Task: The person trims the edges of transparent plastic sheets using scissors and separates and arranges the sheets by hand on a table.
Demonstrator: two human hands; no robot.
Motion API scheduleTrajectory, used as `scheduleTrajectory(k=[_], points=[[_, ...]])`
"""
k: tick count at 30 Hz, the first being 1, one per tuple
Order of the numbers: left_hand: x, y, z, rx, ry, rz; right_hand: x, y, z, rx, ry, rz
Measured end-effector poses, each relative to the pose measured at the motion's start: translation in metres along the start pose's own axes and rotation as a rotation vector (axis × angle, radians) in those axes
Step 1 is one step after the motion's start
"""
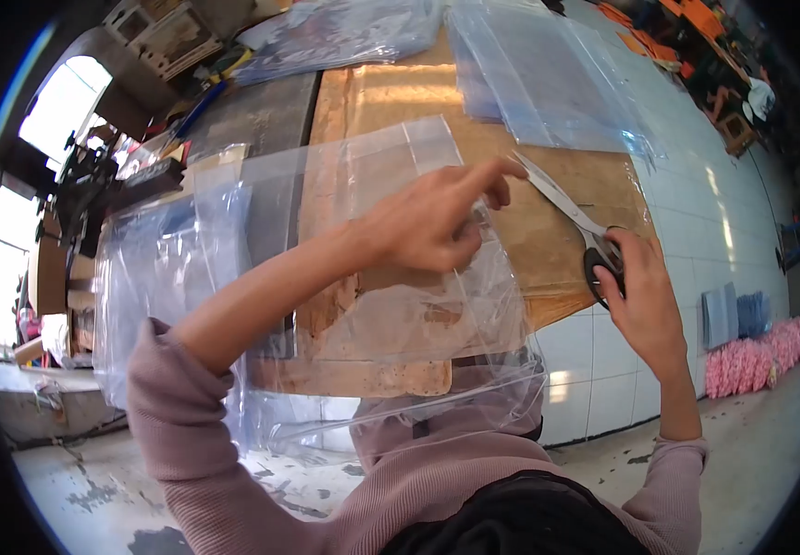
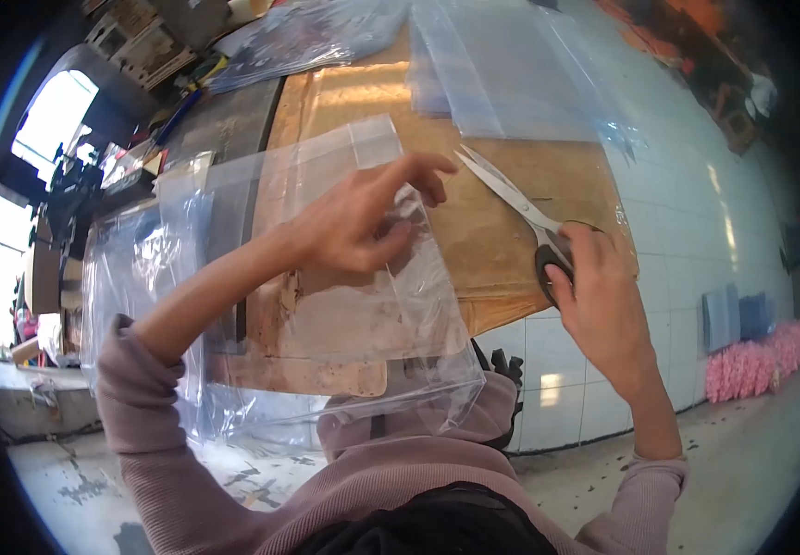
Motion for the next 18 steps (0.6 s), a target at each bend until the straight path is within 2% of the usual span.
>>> scheduleTrajectory(k=[2, 5, 8, 11, 15, 18], points=[[0.002, 0.008, -0.031, -0.025, -0.31, 0.03, 0.001, -0.006, 0.027, -0.115, 0.371, 0.013], [0.016, 0.042, -0.079, 0.003, -0.531, 0.133, -0.018, -0.016, 0.063, -0.331, 0.337, -0.093], [0.047, 0.074, -0.107, 0.019, -0.762, 0.176, 0.0, -0.01, 0.089, -0.779, 0.104, -0.039], [0.07, 0.078, -0.111, 0.064, -0.859, 0.303, 0.02, -0.005, 0.101, -1.037, 0.099, 0.006], [0.066, 0.059, -0.097, 0.284, -0.889, 0.172, 0.025, 0.006, 0.111, -1.25, 0.187, -0.042], [0.069, 0.044, -0.082, 0.315, -0.883, 0.136, 0.024, 0.006, 0.109, -1.256, 0.199, -0.07]])
Point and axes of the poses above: each hand's wrist, its own y-axis away from the middle knuckle, its own x-axis out of the palm, z = x × y, the point moved 10 cm from there along -y, towards the middle knuckle, and after that the axes turned 11 degrees about z, right-handed, at the moved point
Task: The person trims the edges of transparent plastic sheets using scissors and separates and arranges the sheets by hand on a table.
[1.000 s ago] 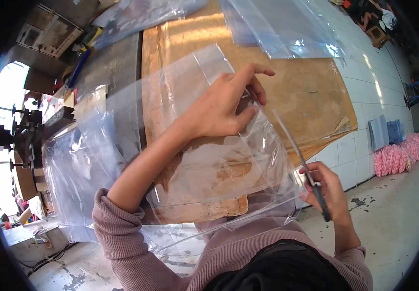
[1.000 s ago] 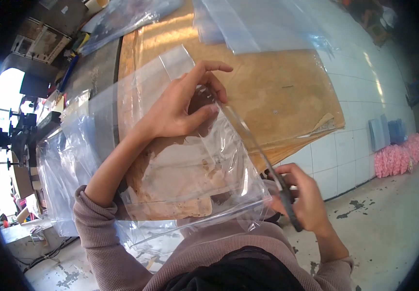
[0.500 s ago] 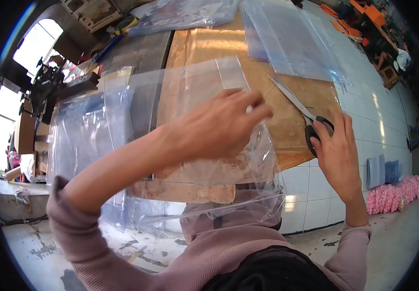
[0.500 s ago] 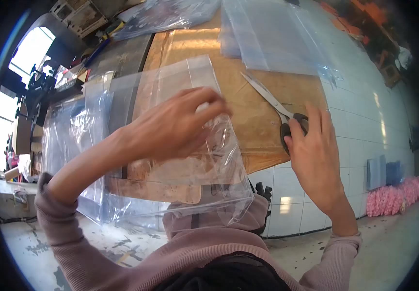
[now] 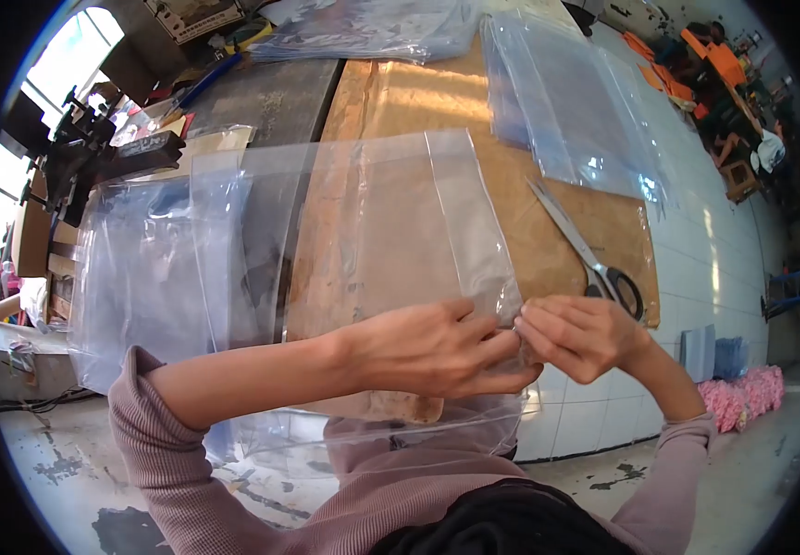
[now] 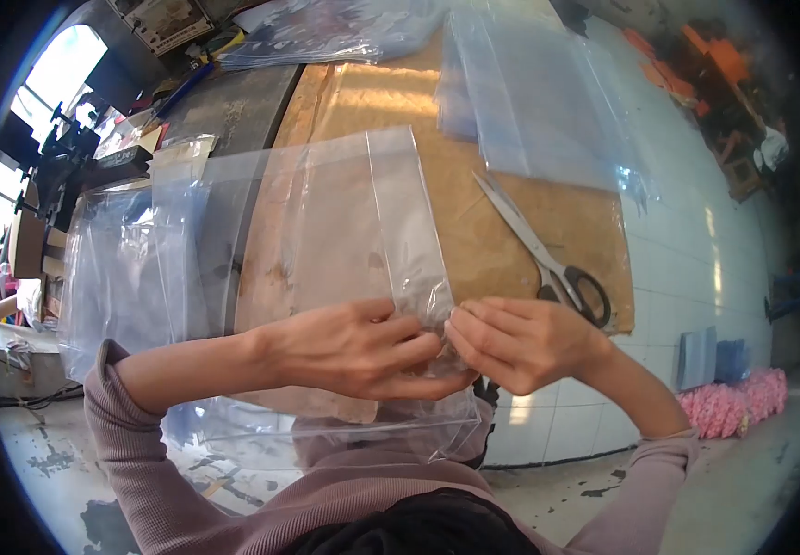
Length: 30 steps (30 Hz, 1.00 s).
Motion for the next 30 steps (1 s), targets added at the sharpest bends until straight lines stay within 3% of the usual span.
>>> scheduleTrajectory(k=[4, 8, 11, 14, 17, 19, 20, 23, 26, 30], points=[[0.008, -0.003, 0.007, 0.018, 0.25, -0.168, 0.005, -0.001, -0.01, 0.029, -0.094, 0.057], [0.011, 0.0, 0.015, 0.005, 0.365, -0.157, 0.009, -0.005, -0.015, -0.008, -0.139, 0.077], [0.013, -0.002, 0.016, 0.006, 0.381, -0.114, 0.016, -0.008, -0.035, 0.216, -0.271, 0.145], [0.012, -0.002, 0.019, 0.036, 0.432, -0.106, 0.019, -0.008, -0.054, 0.377, -0.367, 0.072], [0.012, -0.003, 0.021, 0.025, 0.452, -0.114, 0.021, -0.016, -0.074, 0.468, -0.044, 0.119], [0.011, -0.003, 0.021, 0.028, 0.452, -0.1, 0.018, -0.016, -0.122, 0.686, -0.297, -0.006], [0.012, -0.003, 0.02, 0.031, 0.445, -0.089, 0.018, -0.02, -0.134, 0.712, -0.235, -0.056], [0.015, -0.004, 0.018, 0.022, 0.406, -0.109, 0.011, -0.025, -0.199, 0.769, -0.004, -0.186], [0.014, -0.004, 0.019, 0.015, 0.383, -0.115, 0.003, -0.057, -0.22, 0.688, 0.012, -0.155], [0.017, -0.002, 0.015, 0.001, 0.363, -0.133, 0.009, -0.052, -0.198, 0.683, -0.153, 0.05]])
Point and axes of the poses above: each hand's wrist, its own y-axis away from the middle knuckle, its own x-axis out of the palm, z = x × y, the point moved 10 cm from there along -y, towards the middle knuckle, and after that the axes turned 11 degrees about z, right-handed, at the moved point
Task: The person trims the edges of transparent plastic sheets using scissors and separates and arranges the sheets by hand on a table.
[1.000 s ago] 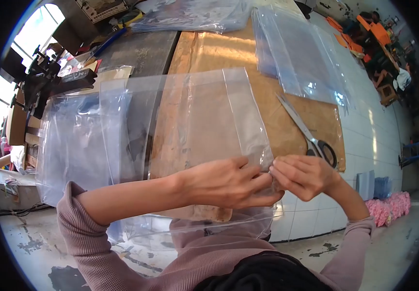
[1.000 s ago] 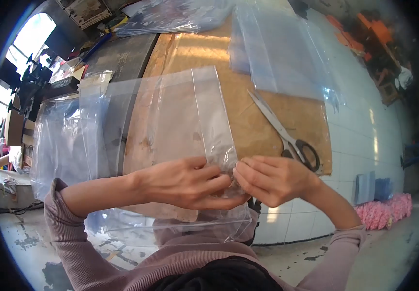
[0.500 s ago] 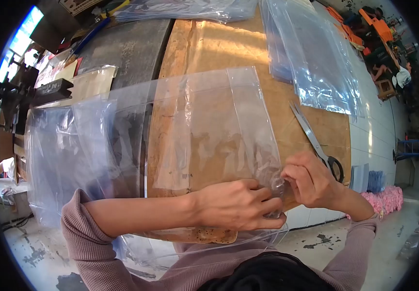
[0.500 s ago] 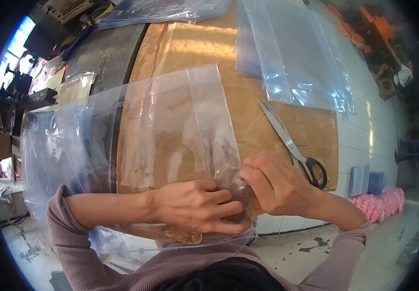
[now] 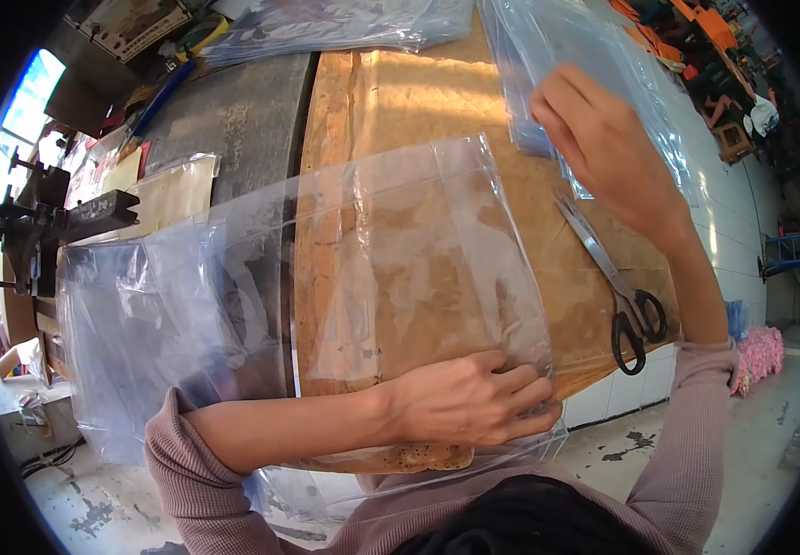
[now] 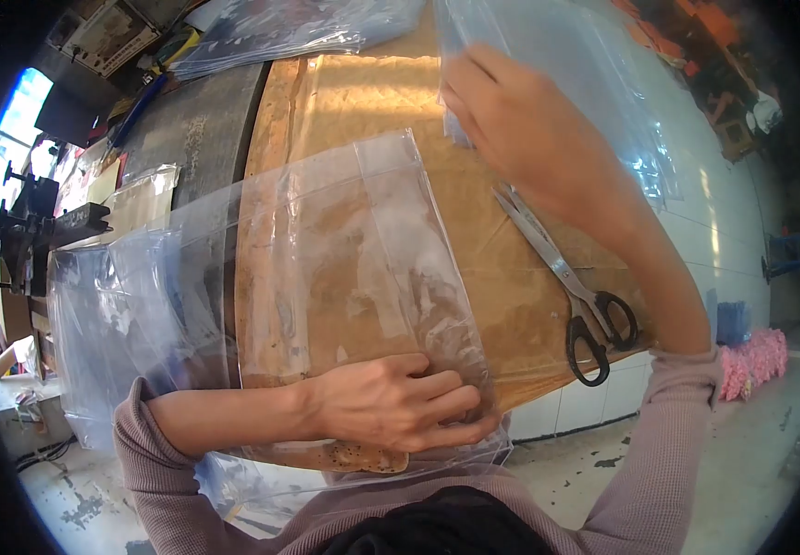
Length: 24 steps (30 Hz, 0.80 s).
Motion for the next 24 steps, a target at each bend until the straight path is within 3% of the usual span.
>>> scheduleTrajectory(k=[5, 11, 14, 24], points=[[-0.008, -0.002, 0.001, -0.018, -0.079, -0.013, 0.008, 0.066, 0.006, 0.127, 0.079, 0.229], [-0.008, 0.0, -0.002, -0.039, -0.095, -0.1, 0.021, 0.094, 0.073, -0.204, -0.233, 0.316], [-0.009, 0.001, -0.004, -0.03, -0.083, -0.123, 0.027, 0.1, 0.083, -0.365, -0.091, 0.234], [-0.01, 0.002, -0.003, -0.011, -0.029, -0.126, 0.042, 0.102, 0.093, -0.506, 0.151, 0.226]])
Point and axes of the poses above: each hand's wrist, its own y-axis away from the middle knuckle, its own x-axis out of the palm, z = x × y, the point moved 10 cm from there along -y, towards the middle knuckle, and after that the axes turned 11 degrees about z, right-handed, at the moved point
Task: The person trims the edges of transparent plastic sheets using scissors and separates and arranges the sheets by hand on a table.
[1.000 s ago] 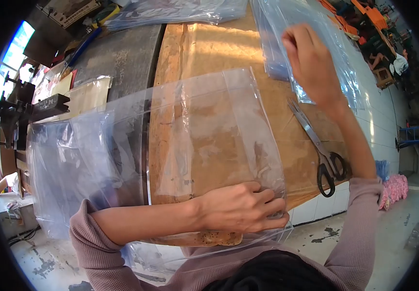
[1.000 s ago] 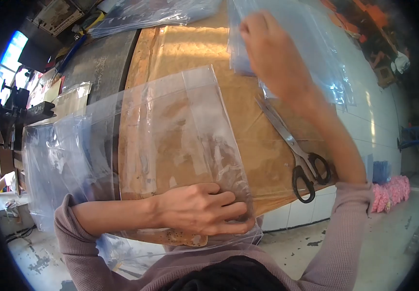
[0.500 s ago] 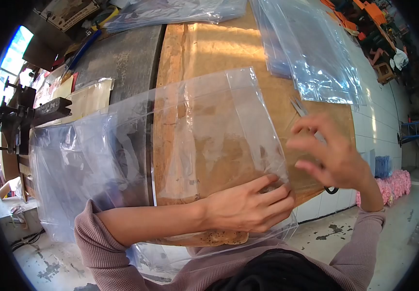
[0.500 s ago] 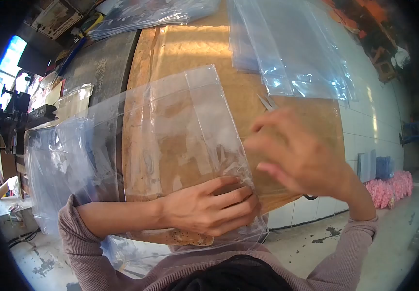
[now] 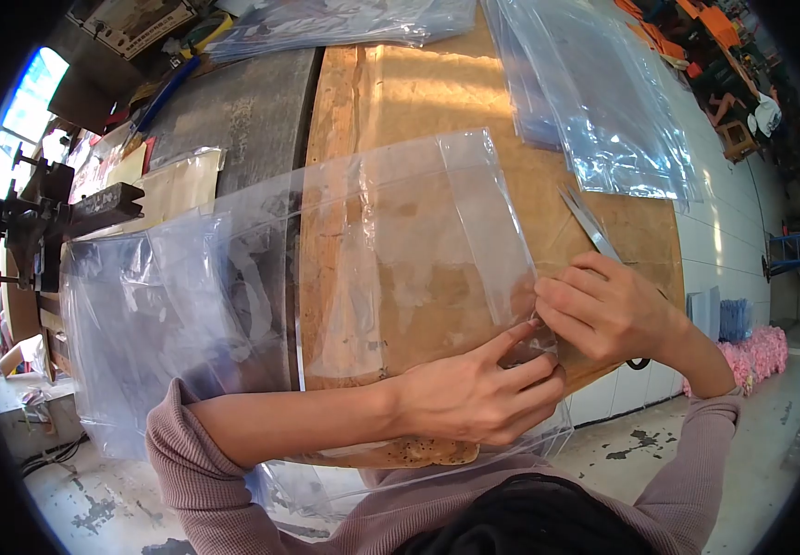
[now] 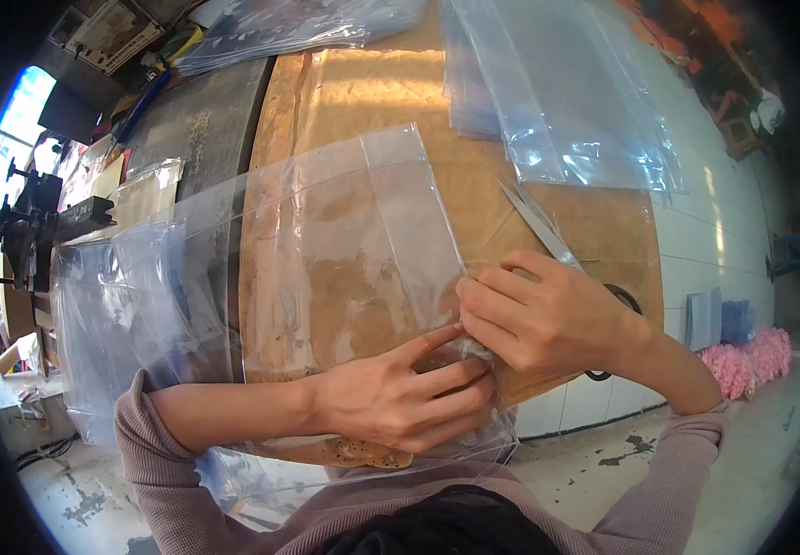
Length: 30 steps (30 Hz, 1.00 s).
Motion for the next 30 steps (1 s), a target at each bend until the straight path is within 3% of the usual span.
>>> scheduleTrajectory(k=[8, 10, 12, 15, 18, 24, 27, 30], points=[[0.005, 0.0, -0.001, 0.03, 0.089, 0.048, 0.01, -0.006, -0.017, 0.028, -0.035, -0.043], [0.005, 0.0, -0.002, 0.031, 0.131, 0.054, 0.017, -0.005, -0.043, 0.115, 0.189, 0.061], [0.005, -0.001, -0.002, 0.03, 0.156, 0.062, -0.014, -0.016, -0.095, 0.339, 0.069, -0.123], [0.006, 0.0, -0.001, 0.017, 0.147, 0.07, -0.036, -0.04, -0.099, 0.239, 0.206, -0.29], [0.005, -0.001, -0.001, 0.017, 0.121, 0.077, -0.049, -0.052, -0.093, 0.261, 0.284, -0.224], [0.003, -0.001, -0.002, 0.031, 0.078, 0.079, 0.016, -0.011, -0.091, 0.7, -0.648, 0.14], [0.001, -0.001, -0.003, 0.024, 0.044, 0.027, 0.026, 0.004, -0.084, 0.768, -0.746, -0.076], [-0.007, -0.003, 0.001, -0.036, -0.038, -0.035, 0.032, 0.009, -0.084, 0.832, -0.868, -0.126]])
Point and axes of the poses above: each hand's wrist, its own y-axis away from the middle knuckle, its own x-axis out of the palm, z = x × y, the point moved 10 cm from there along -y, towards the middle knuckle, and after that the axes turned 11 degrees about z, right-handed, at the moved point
